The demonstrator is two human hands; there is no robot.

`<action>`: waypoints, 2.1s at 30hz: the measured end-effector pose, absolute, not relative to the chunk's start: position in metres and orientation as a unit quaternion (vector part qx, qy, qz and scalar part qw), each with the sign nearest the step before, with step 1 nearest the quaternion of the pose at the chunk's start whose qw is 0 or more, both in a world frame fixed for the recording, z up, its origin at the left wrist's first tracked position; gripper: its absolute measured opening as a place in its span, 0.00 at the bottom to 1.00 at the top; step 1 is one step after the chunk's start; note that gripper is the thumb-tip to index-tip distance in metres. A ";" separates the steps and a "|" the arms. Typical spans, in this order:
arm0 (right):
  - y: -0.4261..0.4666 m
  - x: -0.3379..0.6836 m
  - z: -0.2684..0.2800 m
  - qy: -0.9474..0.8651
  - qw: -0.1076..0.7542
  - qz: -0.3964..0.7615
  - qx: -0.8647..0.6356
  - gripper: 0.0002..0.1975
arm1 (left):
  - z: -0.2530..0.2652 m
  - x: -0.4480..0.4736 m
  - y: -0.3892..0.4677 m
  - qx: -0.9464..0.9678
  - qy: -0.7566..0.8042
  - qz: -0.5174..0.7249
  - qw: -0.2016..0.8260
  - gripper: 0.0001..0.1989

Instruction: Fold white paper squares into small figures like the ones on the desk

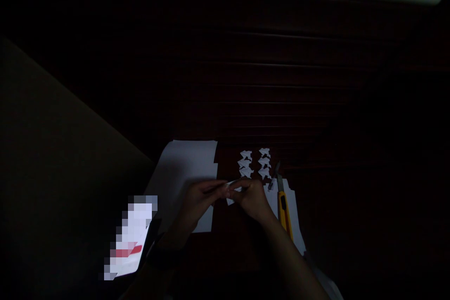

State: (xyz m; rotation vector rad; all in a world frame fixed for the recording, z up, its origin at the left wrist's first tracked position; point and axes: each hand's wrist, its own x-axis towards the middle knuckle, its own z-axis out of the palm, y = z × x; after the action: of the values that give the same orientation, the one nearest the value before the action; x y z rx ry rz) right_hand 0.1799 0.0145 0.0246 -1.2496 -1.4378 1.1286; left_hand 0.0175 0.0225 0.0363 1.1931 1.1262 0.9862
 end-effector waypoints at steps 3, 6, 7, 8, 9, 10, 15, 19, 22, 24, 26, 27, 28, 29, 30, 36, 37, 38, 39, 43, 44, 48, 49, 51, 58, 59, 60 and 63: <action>0.014 0.178 0.025 -0.582 0.449 0.431 -0.523 0.07 | 0.034 0.021 0.022 0.499 0.506 0.446 0.545 0.09; 0.013 0.177 0.027 -0.581 0.450 0.410 -0.540 0.07 | 0.033 0.023 0.021 0.510 0.528 0.466 0.494 0.07; 0.013 0.177 0.028 -0.581 0.454 0.406 -0.540 0.07 | 0.034 0.024 0.021 0.516 0.530 0.465 0.486 0.07; 0.013 0.177 0.028 -0.583 0.457 0.404 -0.537 0.07 | 0.034 0.024 0.021 0.523 0.528 0.462 0.483 0.07; 0.013 0.177 0.029 -0.585 0.459 0.401 -0.535 0.07 | 0.035 0.024 0.021 0.528 0.524 0.459 0.485 0.07; 0.013 0.177 0.029 -0.588 0.459 0.398 -0.534 0.07 | 0.036 0.025 0.020 0.528 0.520 0.457 0.492 0.06; 0.013 0.176 0.029 -0.600 0.452 0.379 -0.540 0.05 | 0.033 0.024 0.021 0.496 0.517 0.461 0.523 0.06; 0.011 0.174 0.031 -0.604 0.464 0.396 -0.512 0.06 | 0.032 0.023 0.023 0.475 0.517 0.469 0.536 0.07; 0.011 0.174 0.032 -0.586 0.483 0.401 -0.512 0.12 | 0.032 0.024 0.022 0.447 0.512 0.482 0.552 0.09; 0.011 0.173 0.031 -0.572 0.496 0.404 -0.513 0.16 | 0.032 0.024 0.021 0.440 0.508 0.489 0.556 0.09; 0.011 0.173 0.030 -0.569 0.500 0.406 -0.511 0.16 | 0.031 0.024 0.021 0.439 0.505 0.491 0.559 0.09; 0.011 0.173 0.030 -0.571 0.500 0.406 -0.509 0.15 | 0.030 0.024 0.020 0.440 0.503 0.490 0.560 0.09; 0.010 0.173 0.030 -0.572 0.500 0.406 -0.509 0.15 | 0.030 0.023 0.020 0.442 0.501 0.488 0.561 0.09; 0.010 0.173 0.029 -0.572 0.500 0.405 -0.509 0.15 | 0.029 0.023 0.021 0.446 0.500 0.486 0.562 0.09; 0.010 0.173 0.029 -0.571 0.499 0.407 -0.508 0.15 | 0.028 0.023 0.021 0.449 0.500 0.483 0.561 0.08; 0.012 0.176 0.027 -0.554 0.503 0.437 -0.500 0.13 | 0.027 0.023 0.021 0.454 0.501 0.468 0.569 0.08; 0.012 0.176 0.026 -0.551 0.505 0.442 -0.496 0.13 | 0.027 0.023 0.021 0.450 0.498 0.464 0.578 0.08; 0.012 0.177 0.026 -0.550 0.506 0.446 -0.493 0.13 | 0.028 0.023 0.021 0.445 0.495 0.461 0.587 0.09; 0.013 0.177 0.026 -0.550 0.507 0.448 -0.490 0.13 | 0.028 0.023 0.021 0.438 0.491 0.459 0.597 0.10; 0.013 0.178 0.026 -0.549 0.513 0.446 -0.486 0.14 | 0.028 0.023 0.020 0.410 0.472 0.458 0.632 0.13; 0.013 0.178 0.026 -0.547 0.515 0.446 -0.485 0.14 | 0.027 0.023 0.020 0.404 0.472 0.459 0.635 0.13; 0.013 0.179 0.027 -0.545 0.503 0.467 -0.482 0.17 | 0.025 0.022 0.020 0.391 0.478 0.461 0.637 0.11; 0.013 0.179 0.027 -0.545 0.499 0.471 -0.483 0.17 | 0.025 0.022 0.020 0.390 0.478 0.462 0.638 0.11; 0.013 0.180 0.028 -0.543 0.494 0.476 -0.484 0.16 | 0.024 0.022 0.020 0.387 0.476 0.463 0.640 0.12; 0.011 0.180 0.027 -0.508 0.490 0.532 -0.469 0.17 | 0.020 0.020 0.021 0.378 0.470 0.461 0.651 0.12; 0.011 0.180 0.028 -0.504 0.490 0.538 -0.464 0.17 | 0.019 0.019 0.021 0.376 0.467 0.460 0.655 0.12; 0.011 0.179 0.028 -0.502 0.490 0.543 -0.461 0.17 | 0.017 0.019 0.021 0.372 0.466 0.459 0.659 0.12; 0.011 0.180 0.029 -0.503 0.486 0.547 -0.459 0.17 | 0.015 0.017 0.021 0.363 0.462 0.453 0.670 0.12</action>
State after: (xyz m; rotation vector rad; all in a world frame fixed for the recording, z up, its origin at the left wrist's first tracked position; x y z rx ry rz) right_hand 0.1798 0.0114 0.0286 -1.1181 -1.2246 1.3314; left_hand 0.0174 0.0207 0.0149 0.8183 1.0422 1.0221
